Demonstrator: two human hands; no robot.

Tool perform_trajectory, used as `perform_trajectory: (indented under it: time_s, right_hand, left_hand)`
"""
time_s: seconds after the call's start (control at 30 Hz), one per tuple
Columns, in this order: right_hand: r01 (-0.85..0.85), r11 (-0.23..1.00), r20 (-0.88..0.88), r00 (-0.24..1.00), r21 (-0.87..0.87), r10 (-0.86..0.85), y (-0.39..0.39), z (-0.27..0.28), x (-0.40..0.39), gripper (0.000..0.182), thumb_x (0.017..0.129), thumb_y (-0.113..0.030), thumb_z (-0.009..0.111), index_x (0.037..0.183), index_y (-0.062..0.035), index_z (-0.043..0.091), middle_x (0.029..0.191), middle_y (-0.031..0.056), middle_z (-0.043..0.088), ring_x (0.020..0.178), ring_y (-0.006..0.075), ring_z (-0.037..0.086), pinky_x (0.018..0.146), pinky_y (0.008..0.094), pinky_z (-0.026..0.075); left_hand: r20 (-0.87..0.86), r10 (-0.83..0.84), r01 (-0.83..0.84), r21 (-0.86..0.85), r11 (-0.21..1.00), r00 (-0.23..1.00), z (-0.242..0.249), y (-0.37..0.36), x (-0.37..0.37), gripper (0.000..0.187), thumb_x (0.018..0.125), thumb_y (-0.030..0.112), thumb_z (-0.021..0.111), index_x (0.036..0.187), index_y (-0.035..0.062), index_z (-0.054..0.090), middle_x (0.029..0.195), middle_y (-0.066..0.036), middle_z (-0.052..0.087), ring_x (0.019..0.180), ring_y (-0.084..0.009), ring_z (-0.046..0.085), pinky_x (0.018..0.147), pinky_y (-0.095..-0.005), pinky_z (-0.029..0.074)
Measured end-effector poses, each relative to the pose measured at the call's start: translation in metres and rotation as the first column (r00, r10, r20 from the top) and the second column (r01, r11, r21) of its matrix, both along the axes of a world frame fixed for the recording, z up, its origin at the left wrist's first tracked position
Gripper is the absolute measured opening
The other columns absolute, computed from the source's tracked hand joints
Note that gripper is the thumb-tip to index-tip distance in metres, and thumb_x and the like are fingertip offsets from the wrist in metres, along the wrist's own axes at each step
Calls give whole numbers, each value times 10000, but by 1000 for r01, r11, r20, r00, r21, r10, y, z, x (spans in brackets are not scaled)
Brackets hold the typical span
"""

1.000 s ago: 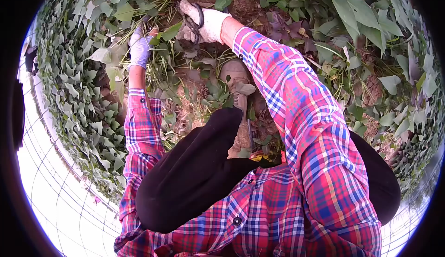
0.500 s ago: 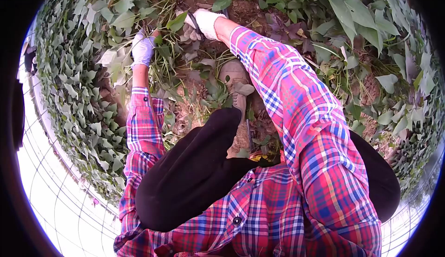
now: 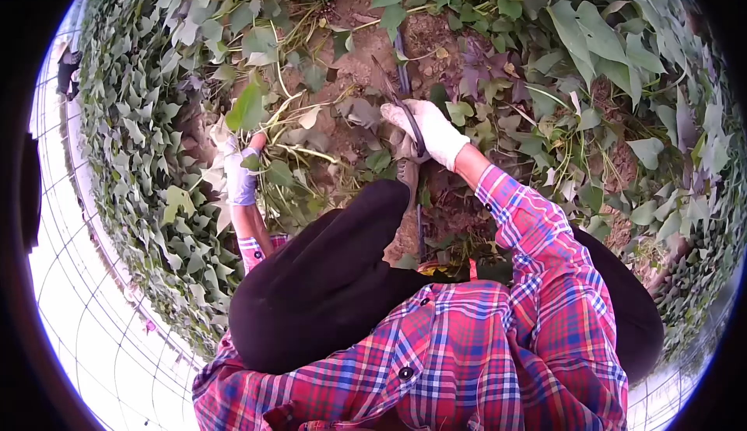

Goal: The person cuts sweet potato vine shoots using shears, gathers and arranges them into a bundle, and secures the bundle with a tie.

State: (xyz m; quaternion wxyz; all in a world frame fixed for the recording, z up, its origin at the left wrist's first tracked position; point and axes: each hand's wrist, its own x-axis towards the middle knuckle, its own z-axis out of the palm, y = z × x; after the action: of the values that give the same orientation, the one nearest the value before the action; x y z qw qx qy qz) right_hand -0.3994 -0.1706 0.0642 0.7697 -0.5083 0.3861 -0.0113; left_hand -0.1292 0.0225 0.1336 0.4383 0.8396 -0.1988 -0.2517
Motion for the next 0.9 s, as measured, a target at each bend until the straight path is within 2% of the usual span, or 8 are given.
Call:
perform_trajectory:
  time_s: [0.03, 0.13, 0.27, 0.43, 0.47, 0.57, 0.77, 0.9]
  right_hand:
    - [46, 999, 106, 993, 25, -48, 5, 13, 0, 289, 897, -264, 614, 1023, -5, 588, 727, 18, 610, 561, 51, 550, 506, 208, 432]
    - [90, 976, 186, 974, 197, -127, 9, 69, 5, 353, 886, -151, 622, 1176, 6, 497, 820, 50, 647, 576, 74, 584, 514, 206, 455]
    - [273, 962, 389, 884, 19, -259, 15, 118, 6, 483, 852, -77, 647, 1270, -4, 417, 934, 59, 629, 747, 98, 611, 628, 221, 492]
    - [460, 888, 650, 667, 25, -364, 12, 187, -17, 585, 812, -44, 692, 1306, -11, 381, 1004, 79, 628, 872, 117, 603, 769, 245, 502]
    - [477, 878, 675, 662, -43, -327, 9, 200, -22, 580, 818, -5, 661, 1317, -17, 366, 1059, 99, 609, 874, 128, 606, 803, 253, 503]
    - [577, 814, 776, 541, -62, -324, 7, 235, -37, 551, 824, -85, 660, 1303, -32, 393, 1019, 80, 622, 738, 119, 606, 650, 232, 486]
    - [574, 776, 737, 637, -260, -224, 14, 306, -78, 411, 852, -31, 616, 1241, -29, 482, 817, 10, 585, 608, 68, 549, 538, 202, 451]
    - [624, 710, 771, 610, -326, -182, 7, 336, -98, 420, 837, -21, 628, 1232, -23, 485, 827, 30, 591, 588, 78, 548, 519, 204, 455]
  left_hand:
    - [-14, 59, -61, -183, 981, 998, 12, -2, -20, 369, 806, 97, 691, 1146, 0, 586, 987, -52, 636, 834, -142, 584, 711, -280, 481]
    - [-203, 198, -238, -202, 950, 959, 67, -21, -58, 233, 786, 150, 714, 976, 43, 633, 819, 7, 610, 705, -112, 549, 665, -256, 447]
    - [-195, -40, 7, -167, 986, 980, 64, -34, -66, 178, 787, 167, 709, 933, 89, 644, 764, 42, 588, 660, -81, 517, 611, -238, 413]
    - [274, -301, 377, -290, 880, 913, 135, -59, -101, 246, 807, 205, 697, 981, 41, 639, 857, -7, 647, 748, -117, 570, 684, -284, 461]
    - [128, -369, 389, -401, 830, 921, 139, -67, -103, 217, 805, 175, 697, 973, 50, 639, 850, -6, 639, 746, -109, 569, 680, -270, 465]
    - [146, -485, 502, -374, 780, 862, 179, -77, -124, 175, 780, 61, 671, 943, 20, 622, 810, 16, 602, 738, -76, 527, 698, -243, 449]
    - [141, -637, 637, -368, 677, 758, 250, -79, -162, 254, 827, 143, 678, 1038, 17, 613, 858, 19, 592, 779, -70, 526, 703, -229, 439]
    - [347, -584, 671, -503, 545, 734, 267, -72, -176, 355, 821, 115, 686, 1156, 35, 601, 1039, -28, 633, 922, -118, 573, 837, -258, 452]
